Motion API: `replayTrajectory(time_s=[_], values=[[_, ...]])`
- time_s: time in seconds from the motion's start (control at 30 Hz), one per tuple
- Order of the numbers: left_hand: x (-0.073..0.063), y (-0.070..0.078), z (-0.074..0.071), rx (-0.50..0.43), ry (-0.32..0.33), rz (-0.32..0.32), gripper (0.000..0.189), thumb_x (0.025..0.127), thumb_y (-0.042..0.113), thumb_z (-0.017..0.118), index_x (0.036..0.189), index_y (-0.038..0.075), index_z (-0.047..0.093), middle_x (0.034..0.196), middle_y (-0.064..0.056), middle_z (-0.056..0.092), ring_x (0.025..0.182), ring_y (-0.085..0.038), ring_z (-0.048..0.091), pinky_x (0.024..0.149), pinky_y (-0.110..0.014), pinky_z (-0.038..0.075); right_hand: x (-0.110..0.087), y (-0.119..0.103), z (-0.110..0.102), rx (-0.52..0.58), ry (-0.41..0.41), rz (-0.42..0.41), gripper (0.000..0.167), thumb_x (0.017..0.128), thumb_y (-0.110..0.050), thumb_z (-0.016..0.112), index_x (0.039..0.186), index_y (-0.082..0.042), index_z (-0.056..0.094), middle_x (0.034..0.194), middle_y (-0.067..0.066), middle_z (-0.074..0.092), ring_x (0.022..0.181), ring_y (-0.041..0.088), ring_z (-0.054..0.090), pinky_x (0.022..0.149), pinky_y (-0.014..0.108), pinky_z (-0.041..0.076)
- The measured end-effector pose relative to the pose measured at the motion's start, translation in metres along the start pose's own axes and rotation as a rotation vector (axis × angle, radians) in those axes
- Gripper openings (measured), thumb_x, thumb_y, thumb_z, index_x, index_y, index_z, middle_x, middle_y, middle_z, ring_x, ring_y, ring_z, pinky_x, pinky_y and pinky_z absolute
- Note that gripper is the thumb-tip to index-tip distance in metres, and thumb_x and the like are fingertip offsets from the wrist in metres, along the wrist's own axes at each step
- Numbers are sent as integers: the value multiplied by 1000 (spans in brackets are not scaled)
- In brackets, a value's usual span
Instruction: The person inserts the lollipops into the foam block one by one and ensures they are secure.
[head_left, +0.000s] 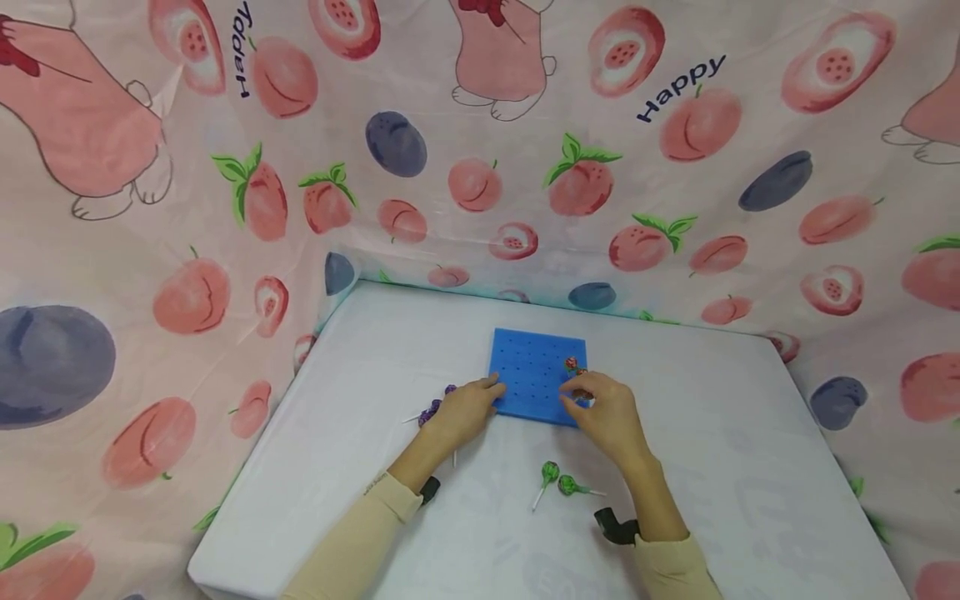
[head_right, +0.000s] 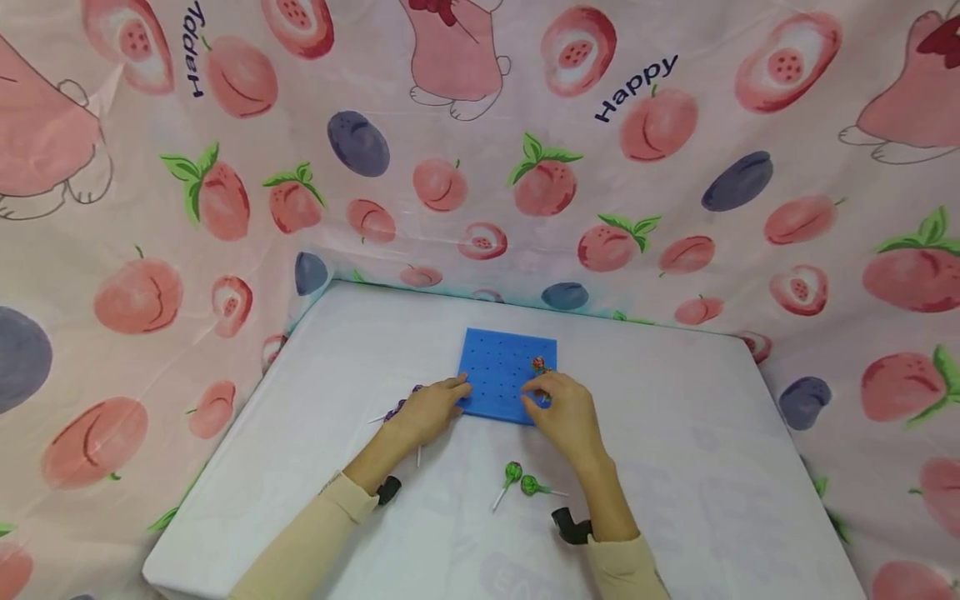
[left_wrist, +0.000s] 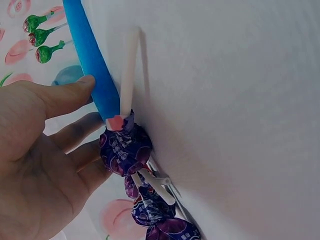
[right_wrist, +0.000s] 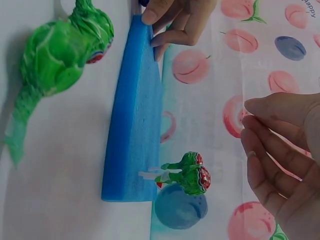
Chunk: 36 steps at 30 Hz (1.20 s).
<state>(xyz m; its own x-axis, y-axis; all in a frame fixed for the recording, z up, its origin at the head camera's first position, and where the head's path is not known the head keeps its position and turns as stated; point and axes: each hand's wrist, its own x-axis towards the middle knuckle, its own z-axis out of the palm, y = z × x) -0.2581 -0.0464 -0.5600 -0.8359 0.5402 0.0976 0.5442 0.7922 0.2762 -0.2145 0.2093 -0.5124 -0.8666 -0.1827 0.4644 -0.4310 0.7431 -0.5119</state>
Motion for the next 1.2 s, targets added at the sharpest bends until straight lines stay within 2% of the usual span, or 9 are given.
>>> replayTrajectory(time_s=[0.23, 0.33, 0.5, 0.73, 0.97, 1.1, 1.2], values=[[0, -2, 2, 12, 0, -5, 34, 104, 14, 66, 138, 14, 64, 156, -14, 51, 136, -31, 58, 101, -45, 56, -5, -6, 4, -12, -80, 15, 17, 84, -6, 88, 99, -7, 80, 97, 6, 76, 85, 21, 71, 75, 43, 62], [1, -2, 3, 9, 5, -3, 34, 103, 13, 67, 137, 14, 64, 156, -14, 51, 135, -31, 59, 99, -46, 57, -7, -8, 5, -20, -107, 24, 19, 83, -7, 88, 101, -7, 80, 98, 7, 76, 84, 21, 70, 73, 38, 61], [1, -2, 3, 11, 5, -1, 34, 103, 14, 67, 137, 15, 64, 156, -13, 52, 135, -31, 59, 99, -46, 57, -10, -11, 6, -18, -164, 68, 21, 83, -9, 89, 102, -9, 81, 98, 4, 76, 83, 21, 69, 69, 30, 57], [1, -2, 3, 23, 13, 5, 31, 103, 13, 67, 134, 15, 65, 155, -13, 53, 133, -30, 61, 98, -45, 58, -13, -16, 8, -19, -260, 124, 24, 84, -13, 89, 106, -8, 80, 102, 5, 77, 86, 18, 69, 72, 29, 58], [1, -3, 4, 21, 19, 14, 30, 103, 14, 68, 133, 15, 65, 154, -14, 54, 132, -31, 61, 96, -45, 59, -16, -20, 10, -17, -326, 212, 13, 86, -16, 87, 96, -13, 81, 85, -7, 73, 74, 8, 62, 63, 24, 55], [1, -3, 4, 15, 23, 18, 30, 102, 13, 68, 132, 14, 65, 154, -15, 54, 131, -31, 62, 97, -45, 59, -19, -22, 10, -31, -433, 260, 11, 87, -18, 86, 96, -15, 79, 79, -10, 68, 71, 9, 60, 64, 28, 54], [1, -3, 3, 15, 16, 12, 29, 103, 13, 67, 132, 14, 65, 154, -14, 53, 131, -31, 62, 97, -45, 58, -20, -23, 9, -43, -552, 288, 19, 88, -23, 85, 102, -13, 78, 83, -8, 68, 75, 10, 61, 68, 33, 55]])
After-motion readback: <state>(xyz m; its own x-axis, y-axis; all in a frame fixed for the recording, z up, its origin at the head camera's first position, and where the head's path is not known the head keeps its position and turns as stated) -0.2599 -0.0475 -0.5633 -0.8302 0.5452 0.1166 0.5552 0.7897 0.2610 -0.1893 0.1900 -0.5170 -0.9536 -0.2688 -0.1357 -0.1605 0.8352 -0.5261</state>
